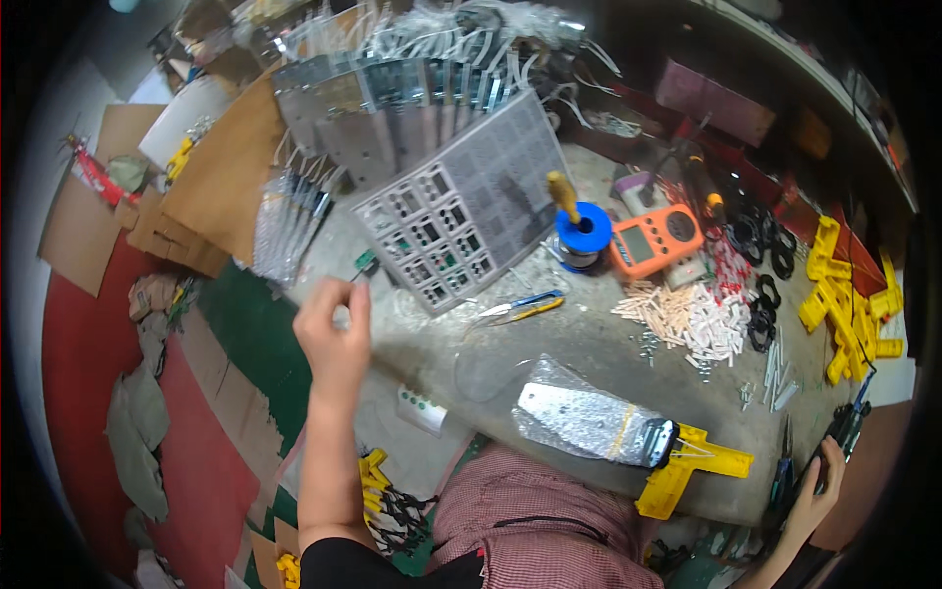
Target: Assemble a yellow plastic heating tool by installing a circuit board, soldering wires, and securing the casing with screws.
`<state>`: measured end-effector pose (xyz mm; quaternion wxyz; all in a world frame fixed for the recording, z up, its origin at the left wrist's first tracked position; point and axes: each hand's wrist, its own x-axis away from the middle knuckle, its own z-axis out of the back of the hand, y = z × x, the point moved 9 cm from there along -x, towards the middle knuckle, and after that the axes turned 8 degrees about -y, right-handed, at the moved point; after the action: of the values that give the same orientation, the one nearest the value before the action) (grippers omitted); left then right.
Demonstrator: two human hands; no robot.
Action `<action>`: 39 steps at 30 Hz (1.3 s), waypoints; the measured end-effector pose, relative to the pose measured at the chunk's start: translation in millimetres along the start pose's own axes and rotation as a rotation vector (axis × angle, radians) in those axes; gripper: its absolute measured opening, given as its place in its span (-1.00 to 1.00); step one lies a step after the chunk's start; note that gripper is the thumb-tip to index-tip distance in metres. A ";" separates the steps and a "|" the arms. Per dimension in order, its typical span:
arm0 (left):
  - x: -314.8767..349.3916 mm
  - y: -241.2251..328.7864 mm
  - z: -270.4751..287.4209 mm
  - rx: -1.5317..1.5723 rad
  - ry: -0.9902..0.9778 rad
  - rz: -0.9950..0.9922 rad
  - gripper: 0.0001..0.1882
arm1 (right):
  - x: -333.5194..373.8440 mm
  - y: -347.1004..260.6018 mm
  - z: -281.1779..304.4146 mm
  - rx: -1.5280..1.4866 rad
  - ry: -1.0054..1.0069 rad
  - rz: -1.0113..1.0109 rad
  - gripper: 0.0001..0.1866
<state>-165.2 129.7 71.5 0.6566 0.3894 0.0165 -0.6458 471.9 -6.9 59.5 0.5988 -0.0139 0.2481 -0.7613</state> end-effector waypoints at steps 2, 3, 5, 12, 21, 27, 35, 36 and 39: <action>-8.0 -35.0 4.7 -0.184 0.061 0.024 -0.90 | -7.5 -21.9 -4.0 -0.005 -0.009 0.064 -0.75; -11.9 -34.0 -3.9 -0.348 0.058 -0.071 -0.90 | -12.3 -34.6 -5.5 -0.002 -0.015 0.109 -0.76; -18.3 -50.2 -20.8 -0.517 0.066 -0.154 -0.91 | -18.3 -57.0 -13.2 -0.038 -0.029 0.160 -0.77; -39.4 -85.1 -8.1 -0.562 -0.390 0.162 -0.83 | 1.5 -127.1 -9.6 -0.049 -0.066 0.250 -0.78; -36.3 -72.0 32.3 -0.591 -0.528 0.233 -0.81 | 18.5 -182.4 -43.3 -0.177 -0.285 0.438 -0.76; -83.5 -54.8 10.9 -0.784 -0.505 0.012 -0.84 | 21.7 -190.9 -51.4 -0.178 -0.336 0.494 -0.73; -88.6 -62.8 1.9 -1.100 -0.741 -0.057 -0.89 | 41.2 -166.7 -52.8 -0.150 -0.429 0.412 -0.69; -81.6 -40.5 7.9 -0.959 -0.729 -0.083 -0.89 | 42.1 -161.2 -54.0 -0.157 -0.424 0.386 -0.69; -45.7 49.8 14.4 -0.608 -0.799 -0.370 -0.90 | 45.3 -168.4 -51.8 -0.270 -0.437 0.396 -0.64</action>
<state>-136.7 153.4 129.9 0.5702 -0.1042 0.0198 -0.8147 290.3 -2.9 68.0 0.7672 -0.2078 0.2105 -0.5691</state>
